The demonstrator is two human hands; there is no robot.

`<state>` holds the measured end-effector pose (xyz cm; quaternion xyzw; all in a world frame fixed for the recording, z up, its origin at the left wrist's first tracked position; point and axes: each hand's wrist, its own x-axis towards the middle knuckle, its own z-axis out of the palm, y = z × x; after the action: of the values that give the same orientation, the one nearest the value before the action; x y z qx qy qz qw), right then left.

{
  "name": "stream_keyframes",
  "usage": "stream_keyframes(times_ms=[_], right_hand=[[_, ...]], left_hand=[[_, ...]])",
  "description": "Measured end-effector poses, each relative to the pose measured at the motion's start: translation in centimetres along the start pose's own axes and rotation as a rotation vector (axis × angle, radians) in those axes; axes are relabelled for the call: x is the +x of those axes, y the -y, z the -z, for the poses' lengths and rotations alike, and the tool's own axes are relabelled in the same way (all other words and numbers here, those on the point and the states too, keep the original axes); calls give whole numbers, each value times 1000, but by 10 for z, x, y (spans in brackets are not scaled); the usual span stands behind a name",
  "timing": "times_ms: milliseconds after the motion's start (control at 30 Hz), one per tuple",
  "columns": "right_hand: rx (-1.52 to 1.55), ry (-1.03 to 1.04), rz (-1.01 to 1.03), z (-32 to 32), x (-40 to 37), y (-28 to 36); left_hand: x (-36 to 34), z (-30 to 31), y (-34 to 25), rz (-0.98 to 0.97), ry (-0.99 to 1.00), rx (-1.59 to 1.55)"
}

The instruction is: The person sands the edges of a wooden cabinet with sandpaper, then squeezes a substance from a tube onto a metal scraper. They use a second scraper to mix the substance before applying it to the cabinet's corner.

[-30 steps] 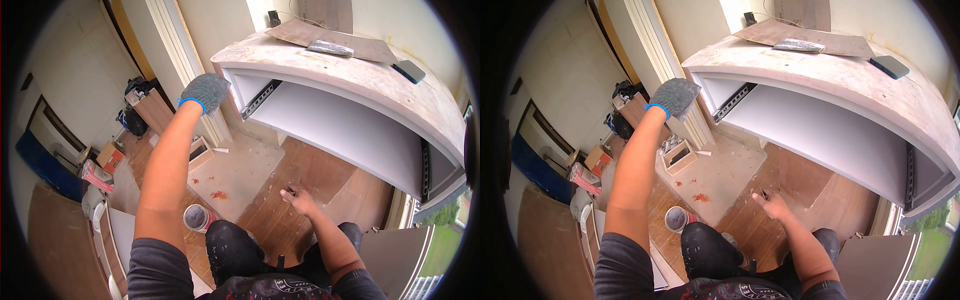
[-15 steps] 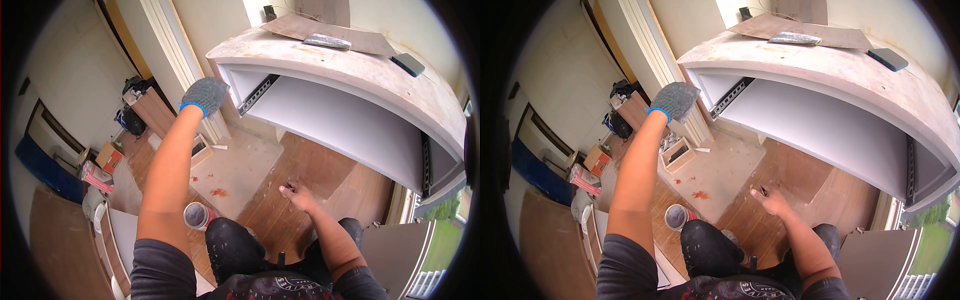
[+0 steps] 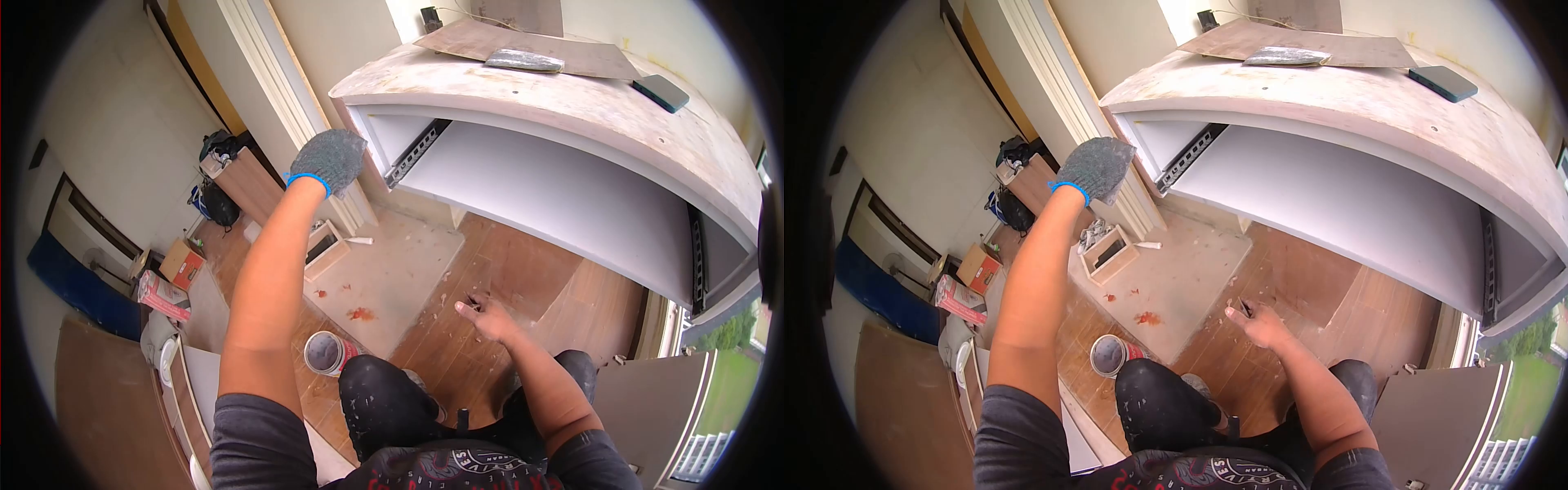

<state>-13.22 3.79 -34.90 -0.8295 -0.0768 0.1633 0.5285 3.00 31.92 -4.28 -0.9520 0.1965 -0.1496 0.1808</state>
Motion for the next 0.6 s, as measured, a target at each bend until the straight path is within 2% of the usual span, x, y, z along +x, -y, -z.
stream_keyframes(times_ms=[33,133,333,433,533,600], right_hand=[[-3,2,1,-1,1,-1],[-11,-3,-8,-2,-2,1],[-16,4,-5,1,-3,1],[-35,2,9,3,-1,2],[3,23,-29,2,-4,2],[-2,24,-27,5,-3,4]], left_hand=[[-2,-1,-3,4,16,3],[-4,-9,-8,-12,-130,54],[2,-10,-13,60,49,-10],[-3,0,-22,30,-18,81],[1,-14,-19,24,66,42],[-3,-22,-22,61,50,1]])
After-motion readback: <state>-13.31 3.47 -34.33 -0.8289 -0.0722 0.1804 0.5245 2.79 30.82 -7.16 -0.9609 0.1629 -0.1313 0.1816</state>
